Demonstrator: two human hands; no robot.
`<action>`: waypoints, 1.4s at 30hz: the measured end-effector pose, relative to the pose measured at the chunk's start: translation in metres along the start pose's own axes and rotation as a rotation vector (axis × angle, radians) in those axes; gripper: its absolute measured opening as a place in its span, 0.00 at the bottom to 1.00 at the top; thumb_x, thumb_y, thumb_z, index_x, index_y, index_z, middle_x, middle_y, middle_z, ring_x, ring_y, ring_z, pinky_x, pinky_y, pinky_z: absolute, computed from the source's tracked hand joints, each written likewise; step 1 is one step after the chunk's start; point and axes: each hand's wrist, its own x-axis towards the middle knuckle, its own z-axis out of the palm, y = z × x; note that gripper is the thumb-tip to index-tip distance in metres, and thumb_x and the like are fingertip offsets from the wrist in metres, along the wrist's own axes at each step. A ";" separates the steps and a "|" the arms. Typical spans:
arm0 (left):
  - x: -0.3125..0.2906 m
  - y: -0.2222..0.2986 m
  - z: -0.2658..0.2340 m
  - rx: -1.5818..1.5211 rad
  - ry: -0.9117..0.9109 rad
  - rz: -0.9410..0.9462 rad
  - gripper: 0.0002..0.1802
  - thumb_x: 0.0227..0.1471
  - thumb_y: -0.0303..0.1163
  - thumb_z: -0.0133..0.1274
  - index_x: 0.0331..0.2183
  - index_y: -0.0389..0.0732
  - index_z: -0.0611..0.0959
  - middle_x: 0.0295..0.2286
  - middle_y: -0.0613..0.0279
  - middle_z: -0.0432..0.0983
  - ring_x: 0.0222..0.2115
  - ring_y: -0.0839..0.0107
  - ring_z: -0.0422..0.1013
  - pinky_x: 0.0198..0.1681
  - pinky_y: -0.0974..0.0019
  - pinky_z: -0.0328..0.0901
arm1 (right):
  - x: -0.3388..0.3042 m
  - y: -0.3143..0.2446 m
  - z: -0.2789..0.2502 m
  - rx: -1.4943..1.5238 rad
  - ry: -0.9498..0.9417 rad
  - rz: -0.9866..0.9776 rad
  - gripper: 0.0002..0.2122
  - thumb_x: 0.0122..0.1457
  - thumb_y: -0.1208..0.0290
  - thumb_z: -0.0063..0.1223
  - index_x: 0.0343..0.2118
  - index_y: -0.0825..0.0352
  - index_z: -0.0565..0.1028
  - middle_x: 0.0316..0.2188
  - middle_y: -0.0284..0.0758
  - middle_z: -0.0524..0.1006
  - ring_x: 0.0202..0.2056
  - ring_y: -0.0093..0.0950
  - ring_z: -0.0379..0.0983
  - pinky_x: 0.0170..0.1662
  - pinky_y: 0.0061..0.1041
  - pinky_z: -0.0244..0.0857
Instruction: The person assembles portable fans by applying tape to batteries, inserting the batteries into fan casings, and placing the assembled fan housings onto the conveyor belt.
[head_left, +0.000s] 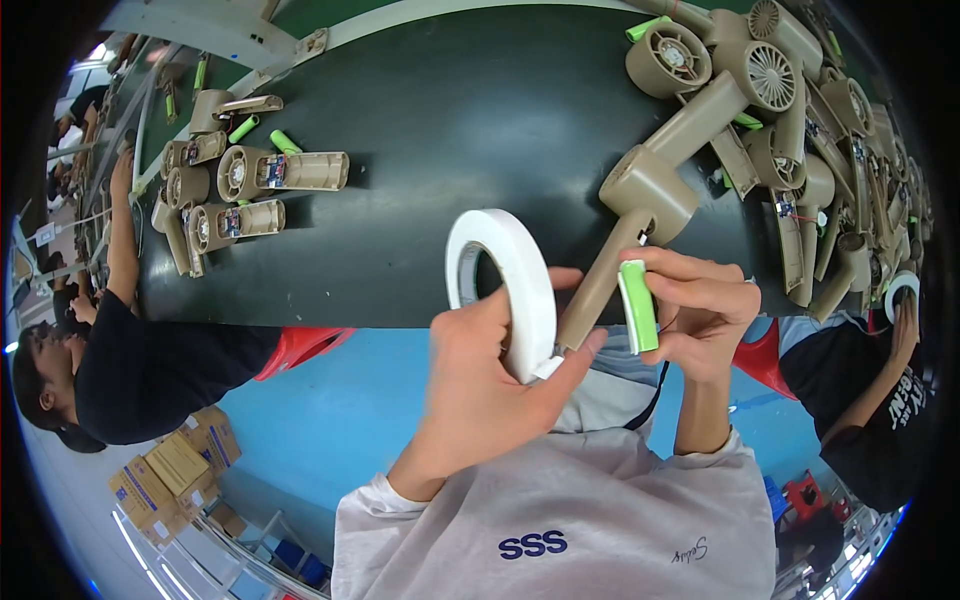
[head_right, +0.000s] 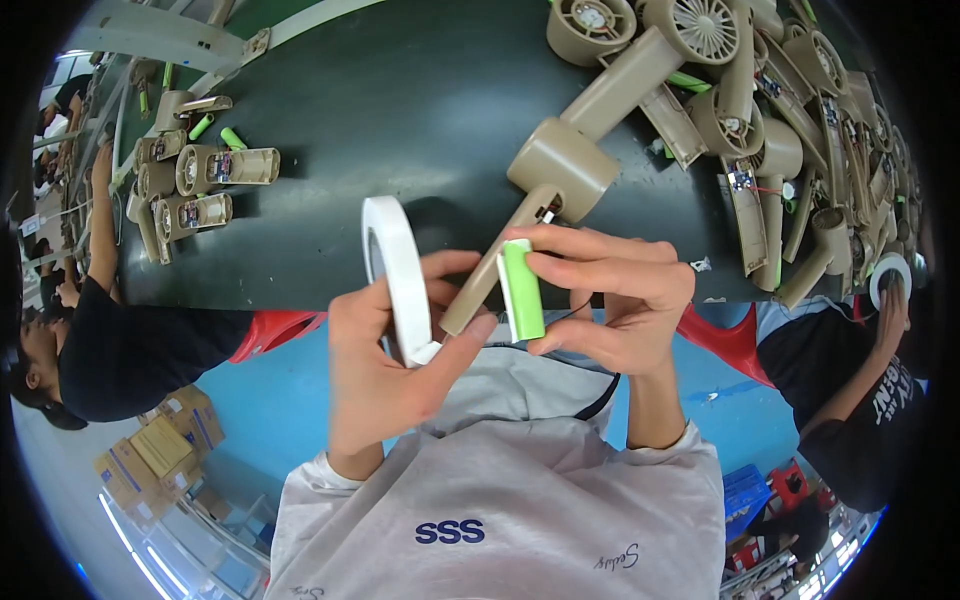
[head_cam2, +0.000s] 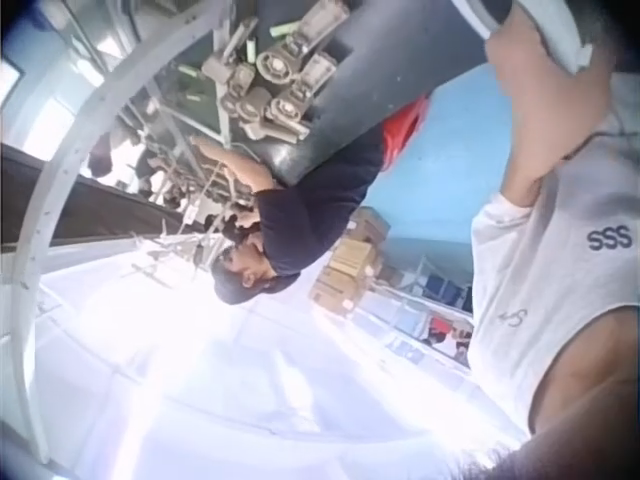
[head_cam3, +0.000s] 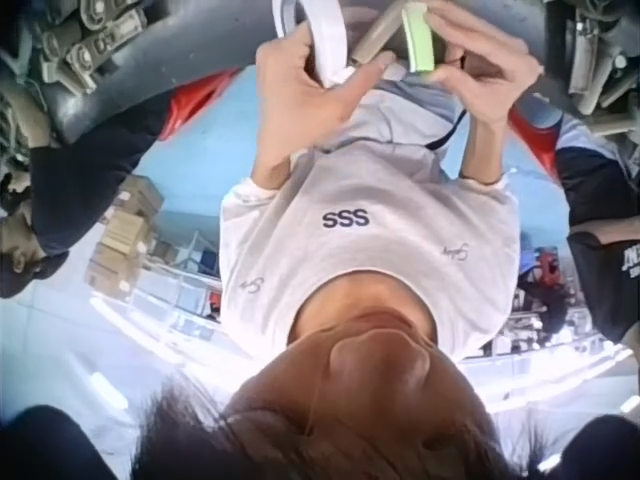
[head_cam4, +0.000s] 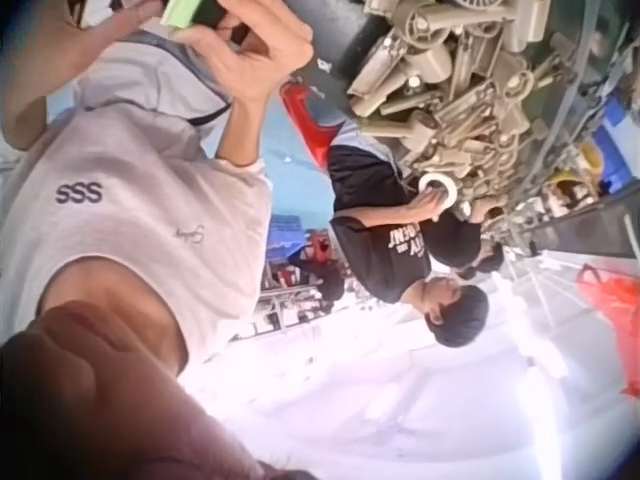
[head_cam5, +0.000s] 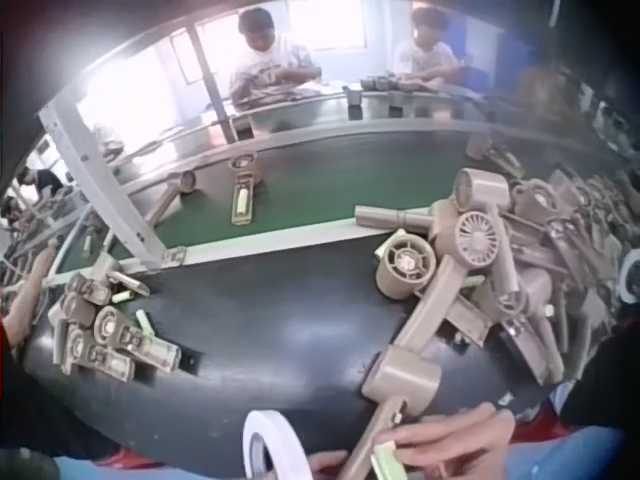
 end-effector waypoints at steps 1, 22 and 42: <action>0.001 0.006 -0.001 -0.001 -0.009 0.000 0.21 0.44 0.28 0.69 0.42 0.34 0.84 0.23 0.58 0.80 0.21 0.73 0.77 0.24 0.72 0.67 | 0.003 -0.001 -0.002 0.018 -0.045 0.015 0.29 0.42 0.64 0.79 0.45 0.77 0.82 0.42 0.62 0.80 0.27 0.23 0.80 0.35 0.20 0.72; -0.004 0.014 0.009 -0.085 -0.316 -0.206 0.27 0.50 0.15 0.61 0.54 0.33 0.80 0.34 0.59 0.87 0.31 0.82 0.78 0.33 0.77 0.70 | -0.015 -0.055 -0.010 -0.825 -0.153 -0.135 0.23 0.40 0.60 0.76 0.38 0.69 0.84 0.40 0.45 0.84 0.22 0.25 0.74 0.28 0.21 0.62; -0.010 0.019 0.006 -0.289 -0.245 -0.210 0.26 0.54 0.17 0.60 0.55 0.32 0.77 0.36 0.61 0.86 0.28 0.88 0.72 0.27 0.80 0.63 | -0.026 -0.055 -0.015 -0.488 0.329 0.034 0.22 0.56 0.57 0.60 0.45 0.73 0.81 0.46 0.48 0.80 0.33 0.28 0.75 0.33 0.25 0.64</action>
